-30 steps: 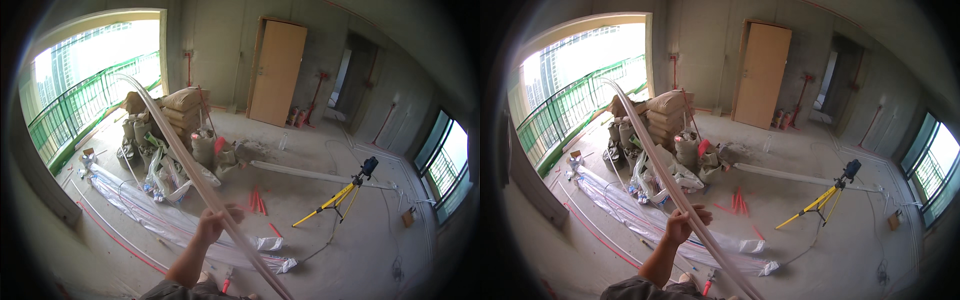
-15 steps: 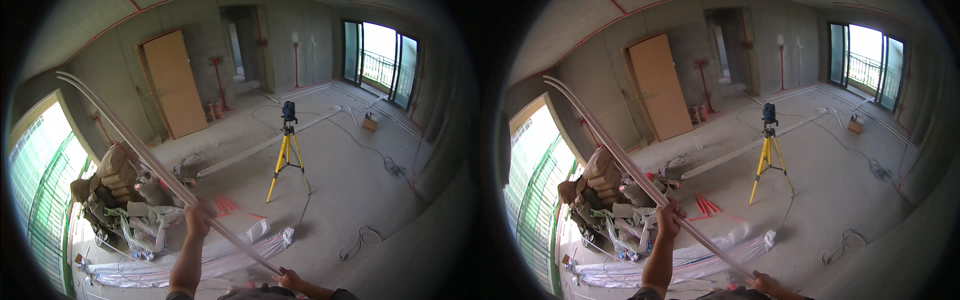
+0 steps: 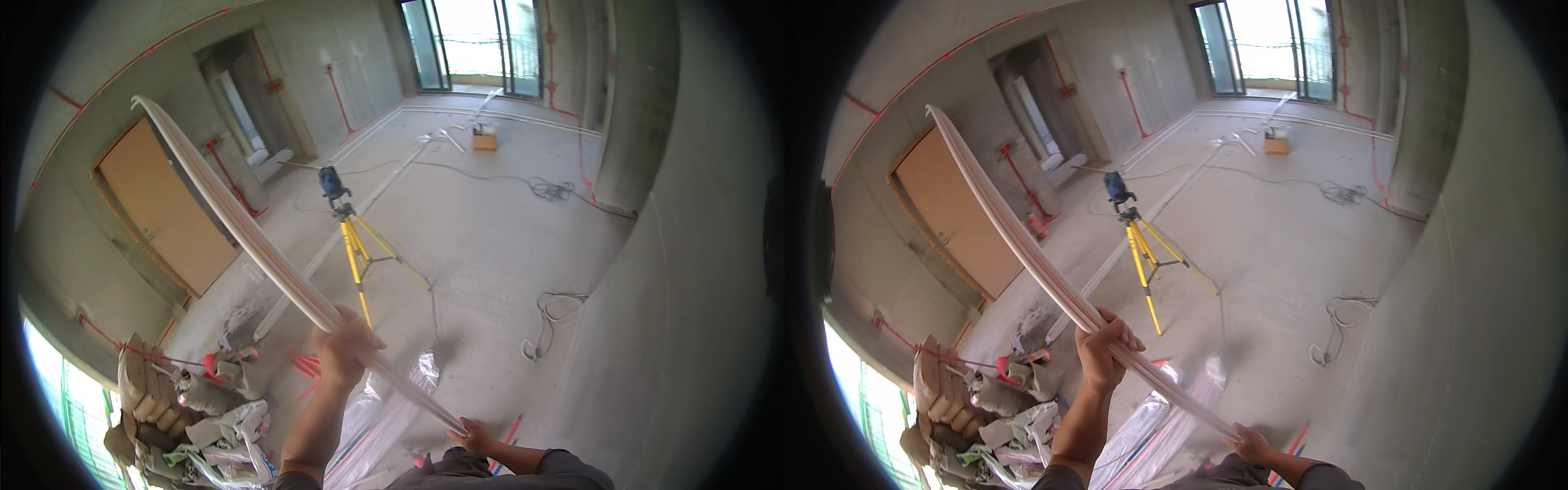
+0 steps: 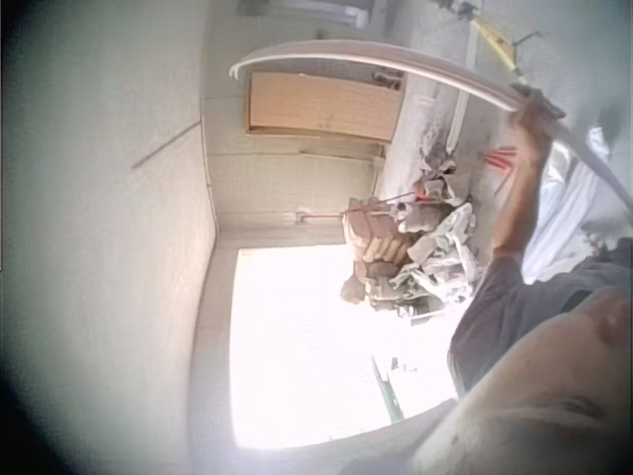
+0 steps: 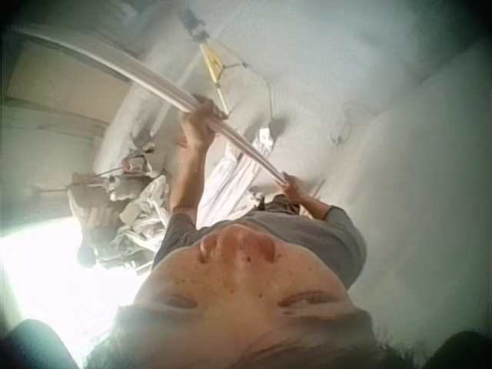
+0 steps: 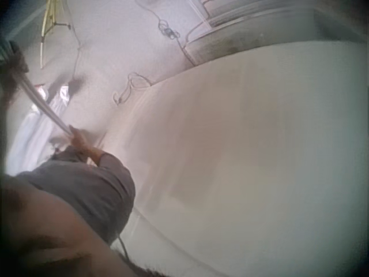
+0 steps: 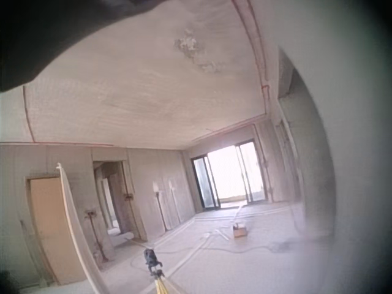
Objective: The person uses a pipe welding tool to heat and join white plastic pipes with fittings. They repeatedly pick up pipe segments, insert them into the welding tool, and connect them to fittings on the floor.
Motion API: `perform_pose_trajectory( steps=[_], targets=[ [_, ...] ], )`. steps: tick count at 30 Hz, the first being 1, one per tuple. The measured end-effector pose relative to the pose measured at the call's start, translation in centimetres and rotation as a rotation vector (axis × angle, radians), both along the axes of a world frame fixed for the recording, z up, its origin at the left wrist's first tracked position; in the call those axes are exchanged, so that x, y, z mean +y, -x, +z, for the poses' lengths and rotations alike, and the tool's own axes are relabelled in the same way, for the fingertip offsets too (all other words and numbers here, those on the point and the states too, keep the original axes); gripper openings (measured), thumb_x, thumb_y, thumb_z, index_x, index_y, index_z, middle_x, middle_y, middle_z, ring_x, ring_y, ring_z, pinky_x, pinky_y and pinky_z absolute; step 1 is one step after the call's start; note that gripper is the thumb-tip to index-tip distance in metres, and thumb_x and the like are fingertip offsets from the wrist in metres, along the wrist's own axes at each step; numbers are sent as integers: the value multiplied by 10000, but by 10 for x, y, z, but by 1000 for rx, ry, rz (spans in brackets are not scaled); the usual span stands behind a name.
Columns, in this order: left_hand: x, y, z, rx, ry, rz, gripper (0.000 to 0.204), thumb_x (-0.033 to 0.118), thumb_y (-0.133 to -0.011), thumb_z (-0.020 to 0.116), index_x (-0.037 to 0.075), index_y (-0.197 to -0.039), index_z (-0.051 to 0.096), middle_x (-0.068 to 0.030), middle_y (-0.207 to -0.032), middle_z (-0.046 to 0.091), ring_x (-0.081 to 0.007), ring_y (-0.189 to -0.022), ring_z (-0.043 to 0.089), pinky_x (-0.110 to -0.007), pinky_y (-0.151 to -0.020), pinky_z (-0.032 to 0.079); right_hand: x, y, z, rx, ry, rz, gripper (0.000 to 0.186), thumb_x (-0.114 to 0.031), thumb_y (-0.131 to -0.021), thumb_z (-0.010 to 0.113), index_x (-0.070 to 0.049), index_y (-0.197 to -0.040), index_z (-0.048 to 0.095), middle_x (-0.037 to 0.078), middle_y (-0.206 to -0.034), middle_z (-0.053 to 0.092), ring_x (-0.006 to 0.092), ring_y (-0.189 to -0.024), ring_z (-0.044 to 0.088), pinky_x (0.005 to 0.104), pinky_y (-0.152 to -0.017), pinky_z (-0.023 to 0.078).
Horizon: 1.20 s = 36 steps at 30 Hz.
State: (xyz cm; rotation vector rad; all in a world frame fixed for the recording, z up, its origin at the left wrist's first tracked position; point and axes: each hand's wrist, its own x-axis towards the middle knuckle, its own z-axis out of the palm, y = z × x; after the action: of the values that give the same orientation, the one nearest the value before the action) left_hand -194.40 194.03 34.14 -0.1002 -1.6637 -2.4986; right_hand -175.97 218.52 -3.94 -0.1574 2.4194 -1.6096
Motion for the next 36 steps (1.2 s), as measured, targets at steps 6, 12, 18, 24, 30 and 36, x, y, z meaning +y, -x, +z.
perform_pose_trajectory(
  steps=[6, 12, 18, 24, 30, 36],
  targets=[
    [81, 86, -29, -31, 144, -238, 390, 25, -928, 640, -44, -1300, 544, -182, -1048, 674, -286, -863, 722, -448, -819, 620, 32, 17, -1, 40, 58, -305, 264, -251, -955, 758, -17, -926, 639, 263, -804, 663, 532, -823, 646, 515, -650, 510],
    [88, 88, -132, -125, 269, -330, 700, 108, -930, 730, -36, -1547, 433, -188, -1397, 621, -258, -1112, 705, -397, -991, 542, 64, 96, 63, -243, 239, -413, 289, -287, -1001, 755, -37, -890, 658, 17, -710, 643, 146, -611, 616, 354, -576, 495],
    [-16, -42, -260, -682, 668, -457, 386, 167, -977, 762, -101, -1243, 683, -154, -1051, 779, -210, -897, 745, -339, -815, 584, 91, 220, 98, -323, 566, -471, 221, -198, -1033, 735, -118, -898, 579, -68, -642, 460, 46, -504, 443, 271, -445, 373],
    [-105, -185, -310, -1237, 447, -194, 400, 206, -957, 787, -47, -1238, 656, -211, -1098, 759, -308, -933, 768, -402, -818, 622, 123, 322, 89, -281, 878, -490, 334, -255, -1033, 758, -155, -862, 490, -66, -650, 405, 64, -503, 378, 282, -467, 355],
    [-103, -243, -328, -1309, 407, 21, 334, 179, -996, 681, -38, -1249, 661, -187, -1024, 764, -293, -844, 766, -390, -718, 617, 139, 381, 11, -338, 921, -696, 366, -256, -1017, 772, -153, -844, 467, -61, -663, 405, 77, -500, 374, 299, -457, 351],
    [-57, -215, -350, -1307, 301, -68, 402, 236, -989, 731, -10, -1301, 670, -157, -1114, 754, -270, -947, 751, -387, -784, 601, 116, 368, -92, -582, 1080, -802, 354, -295, -1058, 723, -165, -840, 475, -61, -683, 362, 90, -546, 372, 302, -495, 353]
  ],
)
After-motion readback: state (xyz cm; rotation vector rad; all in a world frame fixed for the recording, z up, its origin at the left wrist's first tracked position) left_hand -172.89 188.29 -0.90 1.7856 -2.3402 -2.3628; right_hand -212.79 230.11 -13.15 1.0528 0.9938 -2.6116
